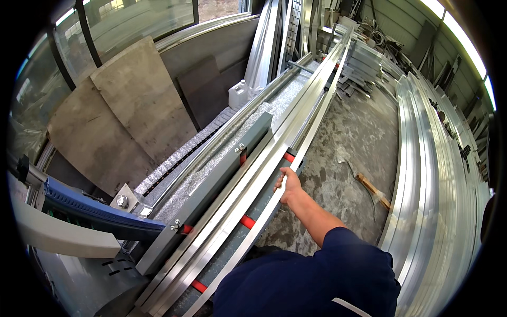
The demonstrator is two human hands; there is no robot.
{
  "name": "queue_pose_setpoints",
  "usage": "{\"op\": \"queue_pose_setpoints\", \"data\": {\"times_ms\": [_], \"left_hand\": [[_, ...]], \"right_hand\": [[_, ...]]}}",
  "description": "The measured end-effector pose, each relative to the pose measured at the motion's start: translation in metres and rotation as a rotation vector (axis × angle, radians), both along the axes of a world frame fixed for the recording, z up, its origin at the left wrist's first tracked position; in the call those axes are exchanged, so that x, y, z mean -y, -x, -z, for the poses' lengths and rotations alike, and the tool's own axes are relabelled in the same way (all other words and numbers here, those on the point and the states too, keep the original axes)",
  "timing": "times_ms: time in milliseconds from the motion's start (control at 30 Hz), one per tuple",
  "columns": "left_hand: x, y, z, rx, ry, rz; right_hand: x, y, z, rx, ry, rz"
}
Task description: The person loads long metal profiles into a cutting machine, secures them, and operates the saw to cut the pieces. After each cut, the person removes the cut profile and repeats the process with additional pieces.
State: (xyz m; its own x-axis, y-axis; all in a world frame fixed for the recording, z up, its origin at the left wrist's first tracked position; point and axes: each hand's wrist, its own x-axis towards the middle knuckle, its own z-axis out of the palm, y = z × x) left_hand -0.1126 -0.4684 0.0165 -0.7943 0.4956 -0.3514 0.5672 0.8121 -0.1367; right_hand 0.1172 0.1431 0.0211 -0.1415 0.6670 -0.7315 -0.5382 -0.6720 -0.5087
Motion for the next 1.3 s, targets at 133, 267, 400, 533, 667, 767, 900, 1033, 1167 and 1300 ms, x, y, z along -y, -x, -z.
{"op": "queue_pose_setpoints", "data": {"times_ms": [133, 267, 400, 533, 667, 767, 900, 1033, 1167, 1300], "left_hand": [[0.007, 0.0, 0.003, -0.049, 0.021, 0.076], [0.015, 0.005, 0.018, -0.058, 0.018, 0.045], [0.047, 0.012, 0.05, -0.103, -0.072, 0.036], [0.012, 0.015, 0.009, 0.077, 0.072, -0.062], [0.035, 0.046, 0.035, -0.086, -0.177, -0.049], [0.02, 0.052, 0.008, -0.124, -0.262, -0.064], [0.009, 0.069, -0.003, -0.167, -0.241, -0.019], [0.003, 0.072, 0.018, -0.358, -0.339, 0.015], [-0.006, 0.064, 0.038, -0.37, -0.474, -0.025], [0.0, 0.058, 0.037, -0.265, -0.363, -0.036]], "right_hand": [[0.002, 0.002, 0.003, -0.003, -0.019, -0.012], [-0.001, 0.004, 0.007, 0.008, -0.018, -0.006], [-0.001, 0.009, 0.007, 0.023, -0.003, -0.013], [-0.007, 0.012, 0.028, 0.037, -0.053, -0.052], [-0.014, 0.01, 0.038, -0.074, -0.09, -0.164], [-0.015, 0.021, 0.032, -0.015, -0.086, -0.286], [-0.024, 0.028, 0.033, 0.227, -0.204, -0.474], [-0.021, 0.038, -0.006, 0.647, -0.31, -0.855], [-0.031, 0.036, -0.025, 0.956, -0.593, -1.358], [-0.037, 0.026, -0.011, 0.907, -0.685, -1.352]]}}
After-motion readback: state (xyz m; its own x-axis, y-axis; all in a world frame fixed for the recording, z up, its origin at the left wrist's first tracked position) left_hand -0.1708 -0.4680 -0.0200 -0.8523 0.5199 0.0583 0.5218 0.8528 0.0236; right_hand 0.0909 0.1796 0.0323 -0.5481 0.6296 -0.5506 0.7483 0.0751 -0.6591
